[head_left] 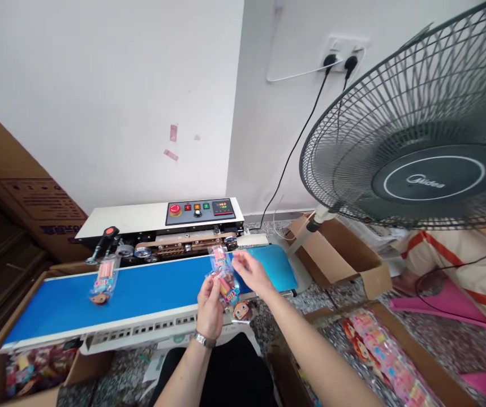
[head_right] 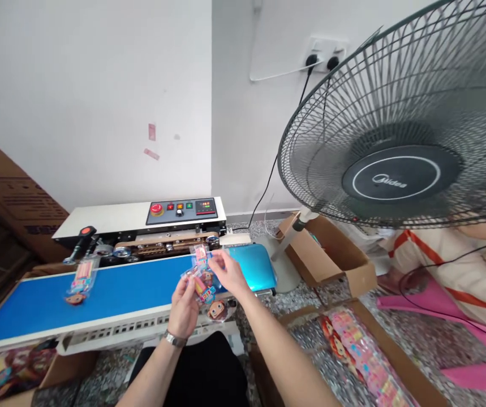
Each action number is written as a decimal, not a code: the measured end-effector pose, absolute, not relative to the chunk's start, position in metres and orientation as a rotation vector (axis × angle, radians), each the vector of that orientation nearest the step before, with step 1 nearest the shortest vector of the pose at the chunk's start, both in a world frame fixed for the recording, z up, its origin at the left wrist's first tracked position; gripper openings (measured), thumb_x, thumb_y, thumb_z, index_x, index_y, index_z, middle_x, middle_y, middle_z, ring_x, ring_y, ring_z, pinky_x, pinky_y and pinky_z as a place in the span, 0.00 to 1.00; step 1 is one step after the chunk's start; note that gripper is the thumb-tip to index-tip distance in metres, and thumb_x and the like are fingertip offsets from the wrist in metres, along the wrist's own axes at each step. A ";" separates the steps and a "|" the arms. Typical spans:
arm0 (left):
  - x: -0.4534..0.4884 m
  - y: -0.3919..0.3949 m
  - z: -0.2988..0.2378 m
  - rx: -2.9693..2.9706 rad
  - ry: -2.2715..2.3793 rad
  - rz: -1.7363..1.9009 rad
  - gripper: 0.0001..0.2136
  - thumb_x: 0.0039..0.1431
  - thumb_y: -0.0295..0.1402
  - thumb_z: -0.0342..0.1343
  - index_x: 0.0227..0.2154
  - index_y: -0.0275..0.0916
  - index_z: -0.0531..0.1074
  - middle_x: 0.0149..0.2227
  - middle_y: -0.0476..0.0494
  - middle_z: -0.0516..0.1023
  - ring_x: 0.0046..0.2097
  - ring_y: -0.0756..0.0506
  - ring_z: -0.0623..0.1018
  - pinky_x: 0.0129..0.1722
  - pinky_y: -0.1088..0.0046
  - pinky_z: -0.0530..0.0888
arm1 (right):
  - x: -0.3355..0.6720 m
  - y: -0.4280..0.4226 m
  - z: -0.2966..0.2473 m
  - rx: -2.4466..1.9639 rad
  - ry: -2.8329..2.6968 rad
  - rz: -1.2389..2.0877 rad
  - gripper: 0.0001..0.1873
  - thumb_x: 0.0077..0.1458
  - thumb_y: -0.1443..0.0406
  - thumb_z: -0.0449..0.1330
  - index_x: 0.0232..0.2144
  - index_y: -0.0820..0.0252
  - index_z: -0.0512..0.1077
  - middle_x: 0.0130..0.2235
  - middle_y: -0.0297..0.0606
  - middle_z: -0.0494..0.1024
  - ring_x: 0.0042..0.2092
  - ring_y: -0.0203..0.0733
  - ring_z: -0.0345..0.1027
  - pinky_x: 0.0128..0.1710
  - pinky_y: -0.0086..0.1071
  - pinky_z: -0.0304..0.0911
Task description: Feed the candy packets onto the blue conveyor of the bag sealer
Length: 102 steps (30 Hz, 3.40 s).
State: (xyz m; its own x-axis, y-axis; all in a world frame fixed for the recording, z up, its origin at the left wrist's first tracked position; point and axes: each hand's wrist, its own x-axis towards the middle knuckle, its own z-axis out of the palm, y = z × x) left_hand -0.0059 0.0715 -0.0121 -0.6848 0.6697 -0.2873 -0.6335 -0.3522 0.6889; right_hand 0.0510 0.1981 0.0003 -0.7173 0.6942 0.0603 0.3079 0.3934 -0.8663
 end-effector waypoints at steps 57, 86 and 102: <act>-0.021 -0.009 -0.004 0.391 1.482 1.446 0.13 0.42 0.36 0.63 0.35 0.49 0.74 0.37 0.57 0.79 0.38 0.46 0.77 0.33 0.71 0.79 | 0.460 0.036 -0.077 -2.004 -2.769 0.722 0.16 0.54 0.68 0.54 0.46 0.57 0.68 0.42 0.42 0.75 0.40 0.42 0.69 0.37 0.31 0.62; -0.030 -0.017 -0.016 0.375 1.557 1.434 0.14 0.42 0.37 0.63 0.36 0.51 0.74 0.37 0.57 0.79 0.40 0.44 0.76 0.52 0.58 0.68 | 0.485 0.066 -0.127 -0.747 -3.244 0.024 0.15 0.57 0.68 0.52 0.47 0.55 0.66 0.45 0.43 0.72 0.49 0.46 0.59 0.53 0.52 0.48; -0.030 -0.015 -0.022 0.382 1.529 1.419 0.13 0.47 0.38 0.60 0.38 0.51 0.73 0.40 0.55 0.78 0.42 0.43 0.75 0.59 0.46 0.53 | 0.506 0.066 -0.122 -0.800 -3.336 -0.135 0.07 0.54 0.70 0.54 0.36 0.62 0.70 0.39 0.45 0.73 0.48 0.48 0.60 0.52 0.51 0.48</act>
